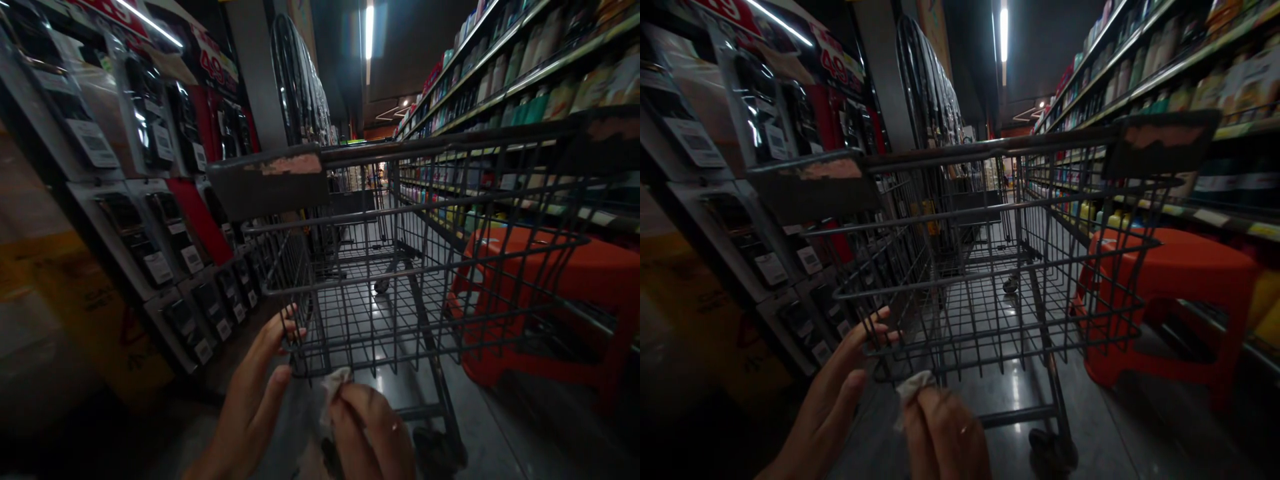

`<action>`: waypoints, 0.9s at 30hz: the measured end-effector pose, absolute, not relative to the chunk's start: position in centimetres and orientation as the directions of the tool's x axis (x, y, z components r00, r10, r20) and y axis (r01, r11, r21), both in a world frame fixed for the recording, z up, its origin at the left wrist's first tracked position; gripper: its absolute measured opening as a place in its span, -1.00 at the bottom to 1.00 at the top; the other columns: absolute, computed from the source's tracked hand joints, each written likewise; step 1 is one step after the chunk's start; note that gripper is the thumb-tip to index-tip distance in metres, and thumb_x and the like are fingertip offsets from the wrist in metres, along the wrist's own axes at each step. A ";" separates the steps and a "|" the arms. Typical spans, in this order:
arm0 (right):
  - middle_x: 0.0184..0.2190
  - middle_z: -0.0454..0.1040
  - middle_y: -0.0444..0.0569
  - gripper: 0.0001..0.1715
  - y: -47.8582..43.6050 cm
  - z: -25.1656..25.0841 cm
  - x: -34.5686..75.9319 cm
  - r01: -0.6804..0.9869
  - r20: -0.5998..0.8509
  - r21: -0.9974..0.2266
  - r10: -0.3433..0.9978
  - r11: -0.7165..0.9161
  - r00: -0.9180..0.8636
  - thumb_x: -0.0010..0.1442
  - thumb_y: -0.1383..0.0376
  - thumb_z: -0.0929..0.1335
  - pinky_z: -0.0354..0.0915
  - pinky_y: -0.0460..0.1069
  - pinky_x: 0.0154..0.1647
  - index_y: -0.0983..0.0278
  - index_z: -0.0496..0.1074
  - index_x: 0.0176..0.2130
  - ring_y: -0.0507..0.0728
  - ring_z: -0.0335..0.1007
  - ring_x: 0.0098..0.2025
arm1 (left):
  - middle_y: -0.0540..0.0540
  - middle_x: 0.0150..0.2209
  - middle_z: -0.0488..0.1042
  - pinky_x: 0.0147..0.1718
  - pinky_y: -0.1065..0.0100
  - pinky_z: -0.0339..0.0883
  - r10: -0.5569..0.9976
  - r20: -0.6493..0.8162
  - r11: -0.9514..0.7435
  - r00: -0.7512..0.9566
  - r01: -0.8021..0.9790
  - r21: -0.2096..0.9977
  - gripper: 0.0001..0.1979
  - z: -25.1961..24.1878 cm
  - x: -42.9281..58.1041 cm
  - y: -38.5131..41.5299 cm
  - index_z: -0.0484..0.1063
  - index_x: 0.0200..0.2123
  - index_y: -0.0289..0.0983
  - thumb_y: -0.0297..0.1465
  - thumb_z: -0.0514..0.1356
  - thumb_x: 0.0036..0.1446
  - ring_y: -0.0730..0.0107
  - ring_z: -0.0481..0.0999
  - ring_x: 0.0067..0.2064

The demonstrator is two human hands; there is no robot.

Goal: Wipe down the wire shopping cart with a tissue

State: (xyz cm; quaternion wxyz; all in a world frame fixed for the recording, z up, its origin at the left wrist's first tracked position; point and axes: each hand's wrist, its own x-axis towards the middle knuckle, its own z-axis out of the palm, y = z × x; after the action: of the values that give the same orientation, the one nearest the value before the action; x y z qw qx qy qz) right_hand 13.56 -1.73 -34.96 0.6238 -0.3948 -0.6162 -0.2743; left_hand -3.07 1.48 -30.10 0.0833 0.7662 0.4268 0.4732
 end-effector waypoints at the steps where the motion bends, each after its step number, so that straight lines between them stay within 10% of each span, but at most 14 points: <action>1: -0.33 0.57 -0.01 -0.72 -1.9 -35.2 14.4 0.840 0.980 -0.175 0.172 0.513 0.099 0.33 0.43 0.23 0.45 -0.12 -0.29 0.29 0.52 -0.24 0.04 0.54 -0.27 | -0.05 0.29 0.28 0.15 0.08 0.35 0.733 0.653 -0.620 0.191 0.582 0.526 -0.58 -30.0 -3.0 1.4 0.20 0.23 0.09 -0.20 0.01 0.31 0.19 0.36 0.24; 16: -0.27 0.48 -0.02 -0.93 -2.1 -35.2 22.3 0.903 0.992 -0.085 0.120 0.421 0.038 0.25 0.44 0.36 0.41 -0.04 -0.27 0.31 0.46 -0.29 0.07 0.46 -0.23 | -0.21 0.18 0.40 0.04 -0.01 0.43 0.634 0.749 -0.633 0.191 0.684 0.362 -0.35 -30.1 -1.6 1.3 0.21 0.20 -0.06 -0.12 0.30 0.06 0.11 0.56 0.02; 27: -0.29 0.48 -0.08 -0.93 -2.7 -34.5 25.4 0.919 0.967 -0.240 0.162 0.312 0.197 0.22 0.40 0.37 0.39 -0.06 -0.33 0.22 0.42 -0.28 0.05 0.47 -0.27 | -0.20 0.15 0.43 0.03 0.12 0.45 0.589 0.786 -0.617 0.188 0.733 0.287 -0.53 -30.3 -1.4 1.1 0.30 0.10 -0.15 -0.24 0.23 0.11 0.15 0.52 0.09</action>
State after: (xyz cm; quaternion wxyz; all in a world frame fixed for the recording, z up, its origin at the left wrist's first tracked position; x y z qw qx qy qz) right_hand 25.44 -2.70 -34.50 0.5962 -0.4930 -0.5483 -0.3176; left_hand -1.40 1.15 -30.27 -0.0765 0.7668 0.4310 0.4694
